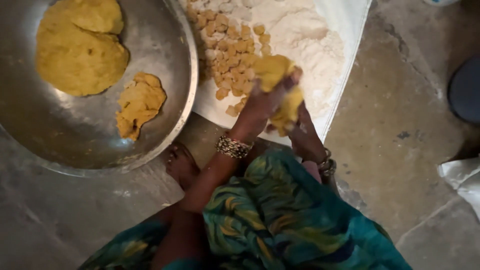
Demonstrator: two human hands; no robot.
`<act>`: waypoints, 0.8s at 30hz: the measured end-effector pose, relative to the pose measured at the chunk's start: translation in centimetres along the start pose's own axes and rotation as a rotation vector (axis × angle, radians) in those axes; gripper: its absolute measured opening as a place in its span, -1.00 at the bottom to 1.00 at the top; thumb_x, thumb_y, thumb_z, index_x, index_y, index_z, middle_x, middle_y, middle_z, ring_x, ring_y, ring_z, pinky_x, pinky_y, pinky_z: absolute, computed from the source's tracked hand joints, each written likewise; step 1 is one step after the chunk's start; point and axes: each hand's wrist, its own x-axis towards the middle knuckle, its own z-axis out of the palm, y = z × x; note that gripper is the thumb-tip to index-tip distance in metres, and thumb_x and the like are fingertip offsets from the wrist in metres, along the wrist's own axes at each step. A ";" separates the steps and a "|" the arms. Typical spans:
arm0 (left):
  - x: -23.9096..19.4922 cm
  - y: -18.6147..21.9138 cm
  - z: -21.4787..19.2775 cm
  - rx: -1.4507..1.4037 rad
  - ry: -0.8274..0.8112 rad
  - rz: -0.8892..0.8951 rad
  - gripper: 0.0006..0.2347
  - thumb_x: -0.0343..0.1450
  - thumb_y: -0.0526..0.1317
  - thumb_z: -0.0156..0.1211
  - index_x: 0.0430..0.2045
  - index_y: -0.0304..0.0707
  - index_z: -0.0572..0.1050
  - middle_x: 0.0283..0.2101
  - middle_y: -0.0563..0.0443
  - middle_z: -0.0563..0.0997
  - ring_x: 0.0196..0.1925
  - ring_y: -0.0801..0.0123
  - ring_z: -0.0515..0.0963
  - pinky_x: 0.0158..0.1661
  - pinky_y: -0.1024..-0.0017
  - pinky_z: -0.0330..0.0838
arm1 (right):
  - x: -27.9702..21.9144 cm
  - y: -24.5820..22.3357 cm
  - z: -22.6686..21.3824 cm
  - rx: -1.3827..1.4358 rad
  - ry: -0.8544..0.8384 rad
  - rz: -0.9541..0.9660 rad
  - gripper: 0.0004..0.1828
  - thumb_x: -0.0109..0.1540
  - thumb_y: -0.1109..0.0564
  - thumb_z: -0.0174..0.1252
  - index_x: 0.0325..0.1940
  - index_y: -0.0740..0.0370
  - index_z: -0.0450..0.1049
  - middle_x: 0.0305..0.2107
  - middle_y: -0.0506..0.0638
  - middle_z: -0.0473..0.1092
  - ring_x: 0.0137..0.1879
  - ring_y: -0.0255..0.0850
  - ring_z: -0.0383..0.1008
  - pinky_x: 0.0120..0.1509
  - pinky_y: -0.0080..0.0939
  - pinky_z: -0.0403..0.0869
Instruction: The person shapes yellow dough by hand, pulling portions from a large mass in a metal bowl, rolling them into small pieces, and placing the pieces onto a white sheet on the floor.
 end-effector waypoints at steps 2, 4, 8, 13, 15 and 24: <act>0.2 0.3 -0.6 0.135 -0.289 0.262 -0.27 0.41 0.08 0.32 0.39 -0.32 0.13 0.25 -0.37 0.47 0.22 -0.13 0.47 -0.01 0.03 0.47 | 0.0 0.3 -0.2 0.070 0.199 0.227 -0.38 0.32 -0.02 0.26 0.36 0.28 0.24 -0.18 0.08 0.40 -0.21 -0.15 0.45 -0.26 -0.22 0.43; 0.8 0.2 -1.6 0.376 -0.421 0.509 -0.20 0.41 0.11 0.34 0.47 -0.25 0.06 0.41 -0.20 0.39 0.43 0.04 0.38 0.19 0.11 0.41 | 0.1 -0.4 -1.4 0.103 0.156 0.216 -0.52 0.34 0.02 0.25 0.23 0.27 0.30 -0.33 0.02 0.36 -0.37 -0.22 0.35 -0.39 -0.29 0.30; 2.6 0.4 -4.6 0.505 -0.434 0.794 -0.30 0.42 0.07 0.40 0.37 -0.33 0.26 0.51 -0.16 0.08 0.55 0.04 0.16 0.31 0.06 0.47 | -1.0 -1.0 -2.2 0.086 0.145 0.220 -0.63 0.36 0.08 0.21 0.17 0.28 0.35 -0.44 -0.03 0.31 -0.50 -0.32 0.22 -0.52 -0.39 0.15; 1.9 -2.4 -2.1 0.010 -0.676 0.446 -0.46 0.38 0.06 0.44 0.15 -0.23 0.45 0.22 -0.13 0.55 0.31 0.17 0.50 0.25 0.30 0.49 | -0.5 2.4 -5.6 0.093 0.193 0.429 -0.53 0.30 0.02 0.15 0.25 0.21 0.30 -0.24 -0.04 0.43 -0.25 -0.30 0.46 -0.28 -0.36 0.44; 0.3 -2.4 -1.4 0.049 -0.434 0.378 -0.56 0.35 0.06 0.40 -0.06 -0.30 0.63 -0.06 -0.12 0.73 0.02 0.23 0.70 0.00 0.43 0.62 | -0.5 3.4 -7.8 0.095 0.071 0.426 -0.48 0.36 -0.03 0.14 0.30 0.28 0.25 -0.11 0.05 0.46 -0.10 -0.21 0.54 -0.12 -0.28 0.53; -2.7 0.6 0.6 0.116 -0.020 0.308 -0.73 0.37 -0.02 0.32 -0.21 -0.16 0.60 -0.50 0.08 0.62 -0.52 0.60 0.63 -0.49 0.59 0.51 | 1.1 1.5 -4.1 -0.180 -0.085 0.237 0.07 0.22 -0.03 0.34 0.61 0.17 -0.19 0.34 0.03 0.19 0.38 -0.22 0.30 0.37 -0.21 0.40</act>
